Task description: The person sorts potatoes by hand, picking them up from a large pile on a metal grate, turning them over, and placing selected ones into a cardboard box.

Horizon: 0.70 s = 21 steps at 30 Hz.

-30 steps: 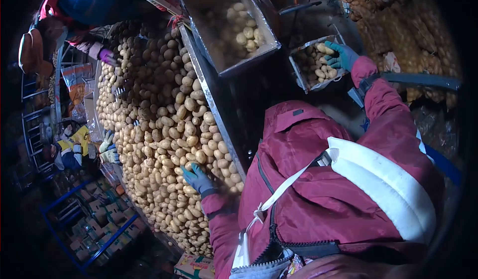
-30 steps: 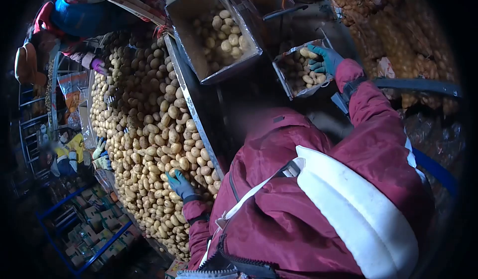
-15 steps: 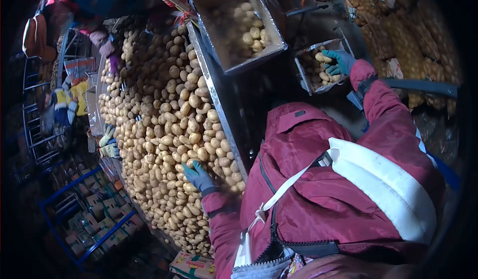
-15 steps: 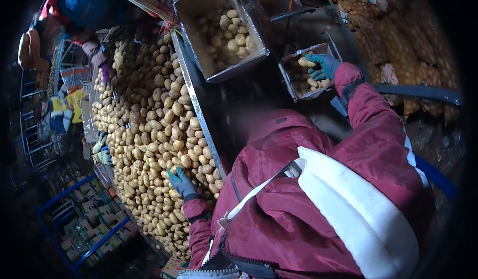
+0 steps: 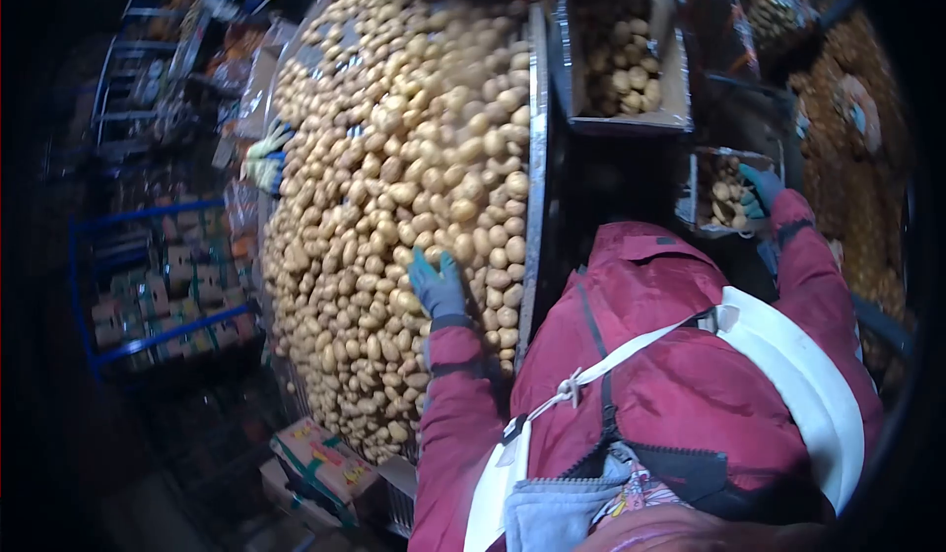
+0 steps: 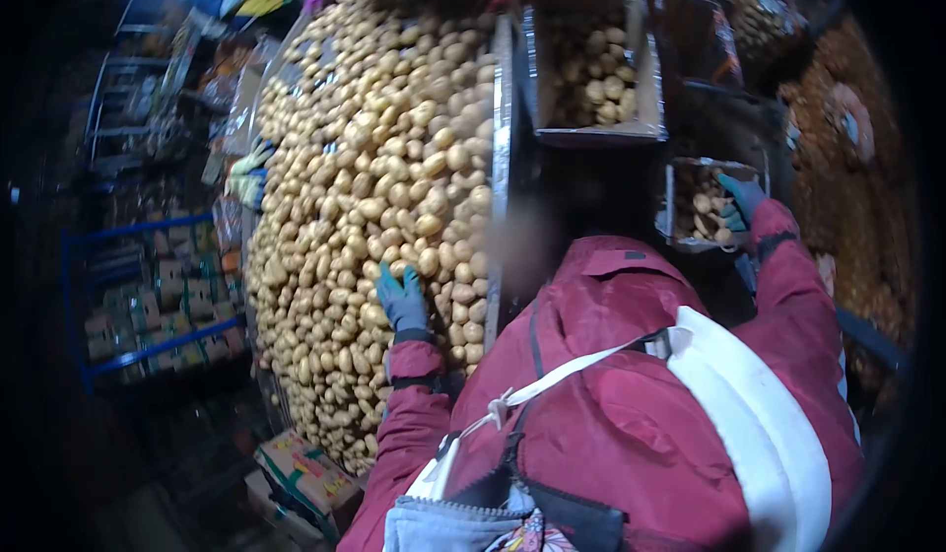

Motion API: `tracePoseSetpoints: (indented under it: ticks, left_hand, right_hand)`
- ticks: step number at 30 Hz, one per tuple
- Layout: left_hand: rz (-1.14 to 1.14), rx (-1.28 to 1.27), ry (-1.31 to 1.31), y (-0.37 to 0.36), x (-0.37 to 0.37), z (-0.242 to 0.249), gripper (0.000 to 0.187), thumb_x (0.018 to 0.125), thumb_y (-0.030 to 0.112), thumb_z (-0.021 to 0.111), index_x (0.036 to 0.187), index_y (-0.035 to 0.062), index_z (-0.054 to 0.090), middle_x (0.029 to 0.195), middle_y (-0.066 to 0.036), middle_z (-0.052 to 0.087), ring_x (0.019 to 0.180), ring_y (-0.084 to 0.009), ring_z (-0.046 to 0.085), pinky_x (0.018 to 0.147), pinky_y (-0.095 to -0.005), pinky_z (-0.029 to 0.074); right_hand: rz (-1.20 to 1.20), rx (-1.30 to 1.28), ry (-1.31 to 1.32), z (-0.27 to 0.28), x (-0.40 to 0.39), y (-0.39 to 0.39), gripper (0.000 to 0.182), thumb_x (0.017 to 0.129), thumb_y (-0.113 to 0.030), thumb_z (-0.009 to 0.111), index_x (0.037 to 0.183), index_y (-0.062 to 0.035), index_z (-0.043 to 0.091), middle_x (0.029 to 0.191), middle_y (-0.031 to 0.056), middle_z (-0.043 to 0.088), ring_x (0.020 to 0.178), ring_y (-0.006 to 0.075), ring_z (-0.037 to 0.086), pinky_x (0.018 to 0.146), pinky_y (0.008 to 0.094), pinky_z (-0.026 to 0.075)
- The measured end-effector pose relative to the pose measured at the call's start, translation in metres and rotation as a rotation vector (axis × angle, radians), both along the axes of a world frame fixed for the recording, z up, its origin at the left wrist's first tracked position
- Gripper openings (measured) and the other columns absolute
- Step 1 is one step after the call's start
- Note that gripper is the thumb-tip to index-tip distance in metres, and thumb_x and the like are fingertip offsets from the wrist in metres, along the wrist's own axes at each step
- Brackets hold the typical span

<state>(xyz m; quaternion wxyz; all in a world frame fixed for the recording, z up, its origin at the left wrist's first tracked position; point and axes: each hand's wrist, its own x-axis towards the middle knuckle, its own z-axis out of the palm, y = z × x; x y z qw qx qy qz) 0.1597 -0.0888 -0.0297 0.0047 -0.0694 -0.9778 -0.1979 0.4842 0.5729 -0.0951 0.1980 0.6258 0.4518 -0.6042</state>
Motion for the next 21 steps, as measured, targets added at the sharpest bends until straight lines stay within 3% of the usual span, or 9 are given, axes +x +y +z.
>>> tracePoseSetpoints:
  ticks: [1,4,7,9,12,14,16,20,21]
  left_hand:
    - [-0.002,0.029,0.018,0.001,0.002,0.003,0.074,0.098,0.046,0.063,0.155,0.0040,0.040,0.155,-0.028,0.042,0.146,-0.0455,0.035,0.121,-0.0512,0.028]
    - [0.002,-0.007,0.002,0.008,0.005,0.011,0.077,0.098,0.052,0.060,0.155,0.0044,0.039,0.155,-0.027,0.043,0.144,-0.0474,0.036,0.120,-0.0536,0.028]
    - [0.027,-0.039,0.000,0.015,0.007,0.017,0.085,0.093,0.053,0.068,0.155,0.0032,0.038,0.155,-0.026,0.043,0.144,-0.0461,0.037,0.120,-0.0532,0.029]
    - [-0.016,-0.077,0.029,0.021,0.009,0.024,0.097,0.084,0.053,0.078,0.155,0.0017,0.037,0.153,-0.026,0.045,0.143,-0.0439,0.040,0.118,-0.0515,0.032]
    - [0.076,-0.074,-0.110,0.038,0.004,0.048,0.099,0.082,0.052,0.080,0.156,0.0016,0.036,0.151,-0.026,0.047,0.137,-0.0435,0.046,0.115,-0.0501,0.036]
    - [0.088,-0.075,-0.017,0.051,-0.004,0.048,0.098,0.083,0.047,0.081,0.156,0.0023,0.035,0.147,-0.029,0.049,0.128,-0.0457,0.053,0.108,-0.0501,0.043]
    - [0.212,0.074,-0.136,0.069,-0.012,0.052,0.097,0.084,0.045,0.082,0.157,0.0050,0.034,0.145,-0.031,0.049,0.128,-0.0468,0.052,0.108,-0.0501,0.043]
    - [0.315,0.070,-0.172,0.109,-0.040,0.052,0.099,0.085,0.042,0.081,0.161,0.0120,0.026,0.136,-0.032,0.053,0.119,-0.0485,0.057,0.098,-0.0518,0.049]
    - [0.252,0.117,-0.069,0.112,-0.046,0.040,0.098,0.086,0.040,0.080,0.162,0.0135,0.025,0.134,-0.030,0.053,0.118,-0.0482,0.058,0.097,-0.0512,0.050]
  right_hand:
    - [0.035,0.066,-0.011,0.034,-0.024,-0.015,0.050,0.095,-0.060,0.062,0.104,-0.0107,0.065,0.065,0.0079,0.061,0.043,0.0213,0.054,0.041,0.0364,0.047]
    - [0.193,0.086,0.207,0.024,-0.073,-0.007,0.045,0.098,-0.054,0.062,0.105,-0.0099,0.066,0.066,0.0079,0.063,0.043,0.0209,0.057,0.040,0.0346,0.047]
    - [0.310,-0.055,0.477,0.039,-0.163,-0.030,0.035,0.102,-0.043,0.061,0.108,-0.0089,0.067,0.068,0.0081,0.064,0.045,0.0191,0.058,0.041,0.0316,0.047]
    - [0.337,-0.124,0.486,0.051,-0.220,-0.056,0.035,0.100,-0.042,0.064,0.107,-0.0081,0.069,0.069,0.0085,0.065,0.047,0.0185,0.059,0.042,0.0310,0.048]
    - [0.493,-0.139,0.519,0.133,-0.301,-0.127,0.032,0.098,-0.038,0.068,0.104,-0.0069,0.072,0.072,0.0072,0.066,0.050,0.0171,0.060,0.044,0.0294,0.049]
    - [0.495,-0.166,0.630,0.130,-0.336,-0.155,0.028,0.097,-0.032,0.069,0.101,-0.0051,0.075,0.075,0.0046,0.067,0.053,0.0150,0.061,0.046,0.0288,0.051]
    - [0.742,-0.099,0.720,0.085,-0.372,-0.151,0.027,0.096,-0.029,0.068,0.103,-0.0038,0.077,0.081,0.0027,0.070,0.057,0.0135,0.062,0.048,0.0295,0.052]
    - [1.014,0.014,0.862,0.102,-0.419,-0.176,0.028,0.095,-0.028,0.069,0.107,-0.0037,0.078,0.089,0.0023,0.074,0.079,0.0085,0.065,0.067,0.0246,0.050]
    - [0.950,-0.097,0.808,0.109,-0.429,-0.183,0.029,0.096,-0.028,0.069,0.108,-0.0028,0.078,0.092,0.0041,0.075,0.079,0.0106,0.067,0.069,0.0261,0.052]
